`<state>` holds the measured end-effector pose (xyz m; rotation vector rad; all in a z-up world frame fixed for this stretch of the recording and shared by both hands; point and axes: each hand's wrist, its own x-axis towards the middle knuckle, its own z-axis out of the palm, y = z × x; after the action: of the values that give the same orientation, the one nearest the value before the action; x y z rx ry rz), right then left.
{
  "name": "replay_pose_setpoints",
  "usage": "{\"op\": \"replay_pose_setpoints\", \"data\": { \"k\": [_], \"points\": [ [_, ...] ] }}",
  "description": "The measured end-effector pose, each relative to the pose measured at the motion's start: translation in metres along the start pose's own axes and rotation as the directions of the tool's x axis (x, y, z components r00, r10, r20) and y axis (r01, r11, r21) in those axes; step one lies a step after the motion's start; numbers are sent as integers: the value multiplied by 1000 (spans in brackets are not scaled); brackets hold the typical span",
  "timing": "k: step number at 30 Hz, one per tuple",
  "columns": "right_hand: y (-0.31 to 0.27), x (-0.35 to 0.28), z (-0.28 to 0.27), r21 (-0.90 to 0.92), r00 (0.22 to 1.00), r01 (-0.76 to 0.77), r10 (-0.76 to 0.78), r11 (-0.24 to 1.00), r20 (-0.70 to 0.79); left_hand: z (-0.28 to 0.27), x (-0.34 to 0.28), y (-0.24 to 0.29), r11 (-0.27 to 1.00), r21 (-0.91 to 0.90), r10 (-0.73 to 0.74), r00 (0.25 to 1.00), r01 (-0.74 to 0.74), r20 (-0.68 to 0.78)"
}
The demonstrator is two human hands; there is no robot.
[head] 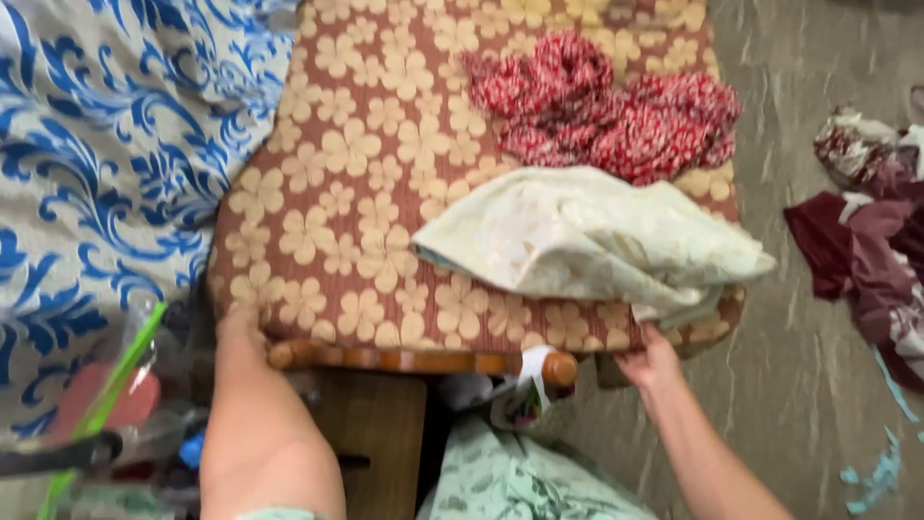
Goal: Organizing items, cleaning surfaces, and handling various household objects in a room.
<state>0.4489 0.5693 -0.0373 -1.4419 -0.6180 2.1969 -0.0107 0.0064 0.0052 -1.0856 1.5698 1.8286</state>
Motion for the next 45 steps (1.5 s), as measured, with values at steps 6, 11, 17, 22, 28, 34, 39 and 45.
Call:
{"op": "replay_pose_setpoints", "data": {
  "k": [6, 11, 17, 22, 28, 34, 39, 45],
  "points": [
    [21, -99, 36, -431, 993, -118, 105, 895, -54, -12, 0, 8, 958, 272, 110, 992, -87, -70],
    [48, -163, 64, -545, 882, 431, -206, 719, 424, -6, -28, 22, 890, 433, 200, 976, -145, -85],
    [47, -232, 143, -387, 445, 883, -215, 266, 869, 13, -161, 17, 576, 778, 254, 959, -251, 122],
    [64, -202, 138, -408, 511, 851, -339, 330, 790, 12, -209, -12, -58, 953, 295, 907, -298, 302],
    [74, -209, 128, -483, 645, 747, -323, 457, 692, 9, -197, -21, -203, 939, 524, 780, -276, 342],
    [83, -214, 120, -478, 624, 773, -365, 417, 691, 15, -206, -19, -144, 951, 568, 764, -274, 306],
    [87, -221, 126, -468, 605, 788, -363, 400, 709, 19, -181, -17, -166, 961, 563, 778, -222, 278],
    [70, -221, 130, -397, 465, 876, -258, 275, 847, 37, -200, -22, -195, 972, 589, 776, -134, 225]
  ]
}}
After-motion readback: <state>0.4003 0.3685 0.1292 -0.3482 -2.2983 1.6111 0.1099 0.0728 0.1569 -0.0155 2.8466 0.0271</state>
